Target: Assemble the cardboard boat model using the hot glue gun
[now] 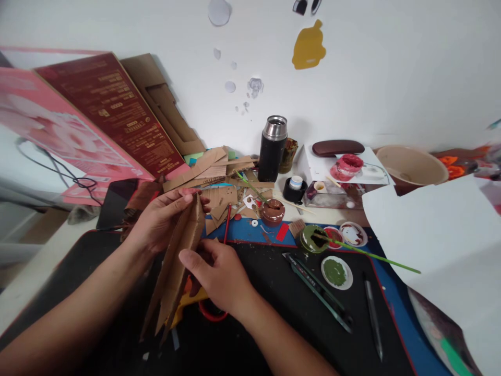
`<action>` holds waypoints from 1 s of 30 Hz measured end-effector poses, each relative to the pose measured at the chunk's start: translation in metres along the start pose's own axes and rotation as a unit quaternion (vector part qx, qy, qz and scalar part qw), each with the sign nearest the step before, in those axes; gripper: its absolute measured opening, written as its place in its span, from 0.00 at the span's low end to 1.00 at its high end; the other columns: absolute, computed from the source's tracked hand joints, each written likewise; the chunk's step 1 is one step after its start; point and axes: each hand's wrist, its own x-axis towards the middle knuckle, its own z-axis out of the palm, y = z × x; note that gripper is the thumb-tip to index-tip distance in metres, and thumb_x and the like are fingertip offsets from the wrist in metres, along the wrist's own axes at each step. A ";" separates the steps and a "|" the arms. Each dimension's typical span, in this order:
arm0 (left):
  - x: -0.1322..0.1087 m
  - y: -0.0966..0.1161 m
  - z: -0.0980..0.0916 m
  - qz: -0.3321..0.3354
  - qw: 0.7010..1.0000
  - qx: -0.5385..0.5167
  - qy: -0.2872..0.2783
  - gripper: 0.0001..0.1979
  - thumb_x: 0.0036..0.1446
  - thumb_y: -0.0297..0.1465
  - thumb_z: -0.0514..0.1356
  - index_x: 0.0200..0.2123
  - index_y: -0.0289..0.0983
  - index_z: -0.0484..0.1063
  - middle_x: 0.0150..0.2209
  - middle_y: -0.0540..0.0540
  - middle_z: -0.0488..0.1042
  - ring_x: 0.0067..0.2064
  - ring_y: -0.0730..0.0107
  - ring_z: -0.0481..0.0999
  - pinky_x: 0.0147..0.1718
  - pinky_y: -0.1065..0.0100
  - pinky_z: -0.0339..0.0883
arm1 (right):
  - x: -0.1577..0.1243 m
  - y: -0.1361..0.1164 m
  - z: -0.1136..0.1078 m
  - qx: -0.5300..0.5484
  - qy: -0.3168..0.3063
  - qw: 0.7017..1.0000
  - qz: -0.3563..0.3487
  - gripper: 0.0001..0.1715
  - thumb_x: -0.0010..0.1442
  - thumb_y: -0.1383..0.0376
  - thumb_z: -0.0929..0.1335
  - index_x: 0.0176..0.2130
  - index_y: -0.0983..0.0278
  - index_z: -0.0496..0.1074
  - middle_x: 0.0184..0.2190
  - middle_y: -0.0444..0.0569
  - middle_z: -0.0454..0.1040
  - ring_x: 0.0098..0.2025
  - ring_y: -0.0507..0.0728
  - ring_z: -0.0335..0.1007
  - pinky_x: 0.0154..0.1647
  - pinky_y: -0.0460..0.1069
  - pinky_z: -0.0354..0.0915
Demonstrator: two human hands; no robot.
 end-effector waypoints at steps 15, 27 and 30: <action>-0.009 0.006 -0.007 0.050 0.985 0.138 -0.087 0.22 0.51 0.38 0.79 0.45 0.39 0.78 0.41 0.42 0.86 0.45 0.55 0.87 0.46 0.61 0.79 | 0.001 0.000 -0.003 -0.023 0.017 0.999 -0.017 0.29 0.62 0.41 0.74 0.38 0.64 0.76 0.28 0.43 0.72 0.25 0.52 0.67 0.25 0.47 0.68; -0.042 0.008 0.003 0.174 0.926 0.319 -0.100 0.19 0.59 0.34 0.72 0.54 0.44 0.80 0.53 0.43 0.83 0.56 0.52 0.82 0.60 0.52 0.75 | 0.003 0.005 -0.001 -0.065 -0.008 0.997 -0.028 0.28 0.60 0.42 0.76 0.38 0.62 0.73 0.26 0.38 0.67 0.22 0.49 0.62 0.25 0.47 0.68; -0.043 0.007 0.006 0.180 0.930 0.309 -0.085 0.18 0.57 0.34 0.73 0.52 0.45 0.82 0.51 0.43 0.84 0.55 0.52 0.83 0.60 0.54 0.75 | 0.002 0.005 -0.002 -0.080 -0.002 0.997 -0.021 0.28 0.60 0.41 0.75 0.37 0.62 0.72 0.25 0.38 0.66 0.22 0.49 0.63 0.24 0.46 0.66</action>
